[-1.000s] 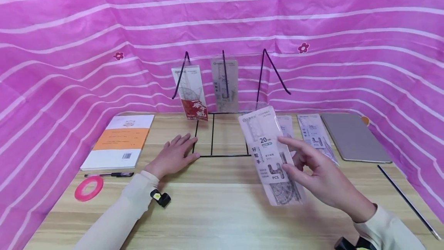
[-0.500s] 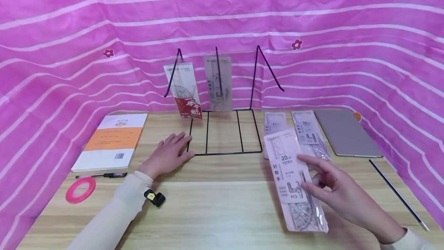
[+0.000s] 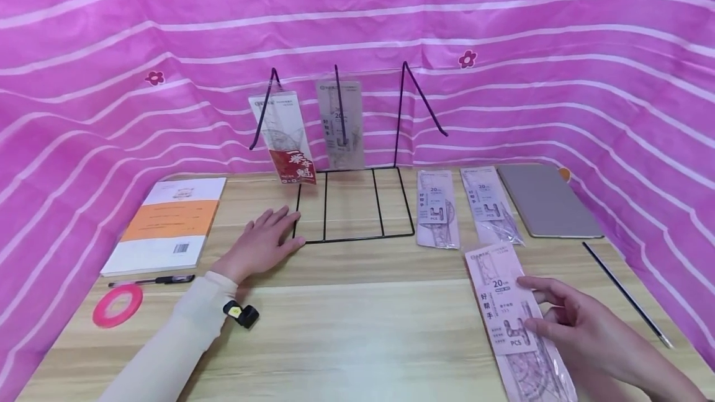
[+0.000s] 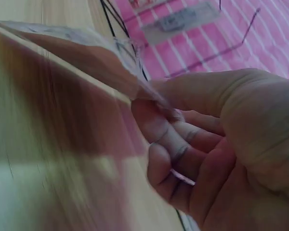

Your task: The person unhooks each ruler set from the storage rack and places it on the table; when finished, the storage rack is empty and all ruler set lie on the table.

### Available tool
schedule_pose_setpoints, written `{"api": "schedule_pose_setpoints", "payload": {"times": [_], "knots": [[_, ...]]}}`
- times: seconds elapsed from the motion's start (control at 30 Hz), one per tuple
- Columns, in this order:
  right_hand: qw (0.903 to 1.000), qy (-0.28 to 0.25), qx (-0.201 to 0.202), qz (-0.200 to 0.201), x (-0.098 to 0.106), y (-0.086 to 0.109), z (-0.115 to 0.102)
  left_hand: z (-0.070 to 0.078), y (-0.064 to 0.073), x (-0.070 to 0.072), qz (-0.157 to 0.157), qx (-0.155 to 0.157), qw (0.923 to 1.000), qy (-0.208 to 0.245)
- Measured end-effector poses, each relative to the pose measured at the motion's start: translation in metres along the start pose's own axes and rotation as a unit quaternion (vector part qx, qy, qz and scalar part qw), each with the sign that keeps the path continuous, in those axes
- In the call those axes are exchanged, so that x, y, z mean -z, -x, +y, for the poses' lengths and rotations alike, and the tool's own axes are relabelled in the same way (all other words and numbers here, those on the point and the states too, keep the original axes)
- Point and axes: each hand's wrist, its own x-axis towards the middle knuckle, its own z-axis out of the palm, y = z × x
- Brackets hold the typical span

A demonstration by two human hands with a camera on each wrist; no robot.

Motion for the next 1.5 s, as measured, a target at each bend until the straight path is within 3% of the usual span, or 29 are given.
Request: {"api": "schedule_pose_setpoints", "payload": {"times": [0.2,0.37,0.5,0.6,0.83,1.13,1.5], "knots": [[0.9983,-0.034,0.005,-0.047,0.006,-0.006,0.016,-0.006,0.004,0.000,-0.002,0.009,1.0000,0.002],[0.9988,0.034,-0.035,-0.001,0.003,-0.010,0.017,-0.006,0.006,0.001,-0.001,0.009,1.0000,0.002],[0.9931,0.085,-0.068,0.043,-0.002,-0.013,0.011,-0.005,0.006,0.001,0.001,0.010,0.9999,0.003],[0.9890,0.111,-0.082,0.054,-0.007,-0.015,0.006,-0.005,0.007,0.001,0.000,0.010,0.9999,0.005],[0.9811,0.155,-0.097,0.064,-0.018,-0.016,0.000,-0.002,0.007,0.001,-0.003,0.008,0.9999,0.009],[0.9739,0.188,-0.118,0.048,-0.020,-0.020,-0.006,0.000,0.004,0.000,-0.005,0.005,1.0000,0.005],[0.9682,0.223,-0.089,0.070,-0.020,-0.019,-0.004,0.000,0.001,0.000,-0.002,0.004,1.0000,0.001]]}}
